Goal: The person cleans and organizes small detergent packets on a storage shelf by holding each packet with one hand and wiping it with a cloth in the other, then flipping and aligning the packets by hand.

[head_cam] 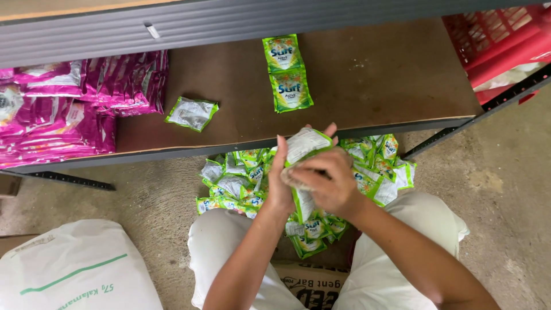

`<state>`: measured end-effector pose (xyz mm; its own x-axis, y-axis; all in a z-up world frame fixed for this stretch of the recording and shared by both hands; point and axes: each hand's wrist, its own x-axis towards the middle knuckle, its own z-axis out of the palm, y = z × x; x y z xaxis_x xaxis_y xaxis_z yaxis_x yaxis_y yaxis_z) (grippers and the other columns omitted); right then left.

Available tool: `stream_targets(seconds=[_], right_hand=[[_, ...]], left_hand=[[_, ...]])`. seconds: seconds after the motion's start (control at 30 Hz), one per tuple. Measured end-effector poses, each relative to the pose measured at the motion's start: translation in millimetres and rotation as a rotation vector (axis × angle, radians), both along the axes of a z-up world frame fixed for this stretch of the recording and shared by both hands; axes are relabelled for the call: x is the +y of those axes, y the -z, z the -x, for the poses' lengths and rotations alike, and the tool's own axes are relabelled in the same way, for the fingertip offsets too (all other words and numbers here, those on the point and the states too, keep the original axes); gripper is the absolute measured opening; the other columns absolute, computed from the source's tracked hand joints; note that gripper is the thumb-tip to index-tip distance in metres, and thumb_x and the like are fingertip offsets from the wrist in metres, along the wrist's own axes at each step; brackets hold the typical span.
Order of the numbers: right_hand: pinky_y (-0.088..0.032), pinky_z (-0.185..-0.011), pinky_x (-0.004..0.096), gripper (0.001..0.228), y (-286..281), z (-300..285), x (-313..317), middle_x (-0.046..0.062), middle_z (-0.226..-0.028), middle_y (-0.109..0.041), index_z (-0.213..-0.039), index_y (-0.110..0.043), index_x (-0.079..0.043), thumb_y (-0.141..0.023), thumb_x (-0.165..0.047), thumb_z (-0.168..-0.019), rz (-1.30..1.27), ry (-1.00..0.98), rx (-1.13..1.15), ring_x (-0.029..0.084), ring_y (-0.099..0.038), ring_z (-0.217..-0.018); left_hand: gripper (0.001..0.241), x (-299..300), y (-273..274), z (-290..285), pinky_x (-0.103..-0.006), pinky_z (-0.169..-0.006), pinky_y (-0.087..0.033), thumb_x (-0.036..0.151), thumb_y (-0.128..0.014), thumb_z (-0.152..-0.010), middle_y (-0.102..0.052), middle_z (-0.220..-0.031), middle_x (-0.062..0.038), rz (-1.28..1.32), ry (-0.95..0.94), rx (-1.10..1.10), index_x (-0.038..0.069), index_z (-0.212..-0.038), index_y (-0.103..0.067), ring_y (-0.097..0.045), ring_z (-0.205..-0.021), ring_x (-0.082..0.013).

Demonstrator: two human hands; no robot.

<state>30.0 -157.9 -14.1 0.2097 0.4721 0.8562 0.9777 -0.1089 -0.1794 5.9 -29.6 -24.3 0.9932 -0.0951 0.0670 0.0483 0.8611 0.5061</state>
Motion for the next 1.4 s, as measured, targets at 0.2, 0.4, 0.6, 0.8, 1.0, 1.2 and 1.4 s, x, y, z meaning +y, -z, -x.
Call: stream_targets(seconds=[0.2, 0.4, 0.6, 0.8, 1.0, 1.2, 1.4], right_hand=[[-0.049, -0.086, 0.042, 0.037, -22.0, 5.3, -1.6, 0.004, -0.107, -0.064, -0.108, -0.078, -0.011, -0.075, 0.004, -0.075, 0.128, 0.038, 0.205, 0.024, -0.063, -0.100], [-0.052, -0.085, 0.038, 0.036, -25.9, 5.9, -5.9, 0.003, -0.105, -0.064, -0.105, -0.077, -0.012, -0.074, 0.003, -0.072, 0.350, -0.283, 0.426, 0.026, -0.062, -0.099], [-0.051, -0.088, 0.040, 0.041, -11.7, -3.3, -7.4, 0.006, -0.107, -0.063, -0.107, -0.076, -0.009, -0.067, 0.011, -0.072, 0.086, 0.028, 0.343, 0.028, -0.063, -0.100], [-0.053, -0.084, 0.041, 0.042, -20.5, 5.2, -8.5, 0.007, -0.106, -0.061, -0.106, -0.077, -0.011, -0.068, 0.009, -0.071, 0.278, -0.133, 0.368, 0.030, -0.063, -0.100], [-0.050, -0.091, 0.040, 0.037, 9.3, -3.0, -4.4, 0.011, -0.110, -0.060, -0.112, -0.071, -0.010, -0.069, 0.007, -0.080, 0.083, 0.058, 0.353, 0.029, -0.060, -0.103], [-0.053, -0.095, 0.035, 0.028, 39.9, 13.3, 14.2, 0.009, -0.114, -0.057, -0.120, -0.053, -0.002, -0.064, -0.003, -0.094, -0.397, 0.226, 0.890, 0.019, -0.062, -0.107], [-0.050, -0.085, 0.036, 0.031, 48.6, 20.1, 12.6, 0.007, -0.108, -0.059, -0.114, -0.066, -0.013, -0.078, -0.032, -0.093, 0.017, 0.209, 0.438, 0.022, -0.058, -0.103]], left_hand=[[0.082, 9.6, -7.7, -0.6, -0.0503, -0.119, -0.040, 0.069, -0.023, -0.102, -0.046, -0.156, -0.026, 0.020, -0.021, 0.041, 0.006, -0.152, -0.037, -0.046, -0.143, -0.0395], [0.094, 31.0, -19.5, -0.7, -0.0424, -0.118, -0.040, 0.072, -0.021, -0.102, -0.046, -0.159, -0.023, 0.050, -0.098, -0.005, -0.007, -0.148, -0.047, -0.048, -0.145, -0.0362], [0.099, -5.1, -7.5, 3.6, -0.0403, -0.120, -0.036, 0.073, -0.020, -0.102, -0.047, -0.158, -0.019, -0.028, 0.072, 0.104, -0.009, -0.152, -0.043, -0.046, -0.143, -0.0320], [0.097, 19.0, -11.1, -4.2, -0.0443, -0.120, -0.038, 0.073, -0.021, -0.101, -0.046, -0.155, -0.024, 0.258, -0.011, 0.059, -0.009, -0.148, -0.041, -0.048, -0.141, -0.0365], [0.093, 12.4, -21.1, 3.0, -0.0446, -0.119, -0.037, 0.070, -0.024, -0.102, -0.047, -0.156, -0.022, 0.236, -0.069, 0.058, -0.010, -0.147, -0.043, -0.048, -0.141, -0.0362], [0.081, 15.6, -8.2, 4.1, -0.0455, -0.120, -0.035, 0.057, -0.036, -0.102, -0.049, -0.155, -0.022, 0.027, -0.078, 0.026, -0.009, -0.149, -0.042, -0.048, -0.141, -0.0367], [0.091, 24.5, -17.8, 1.7, -0.0514, -0.128, -0.029, 0.066, -0.040, -0.096, -0.037, -0.167, -0.019, -0.161, -0.239, 0.051, -0.007, -0.151, -0.036, -0.037, -0.156, -0.0397]])
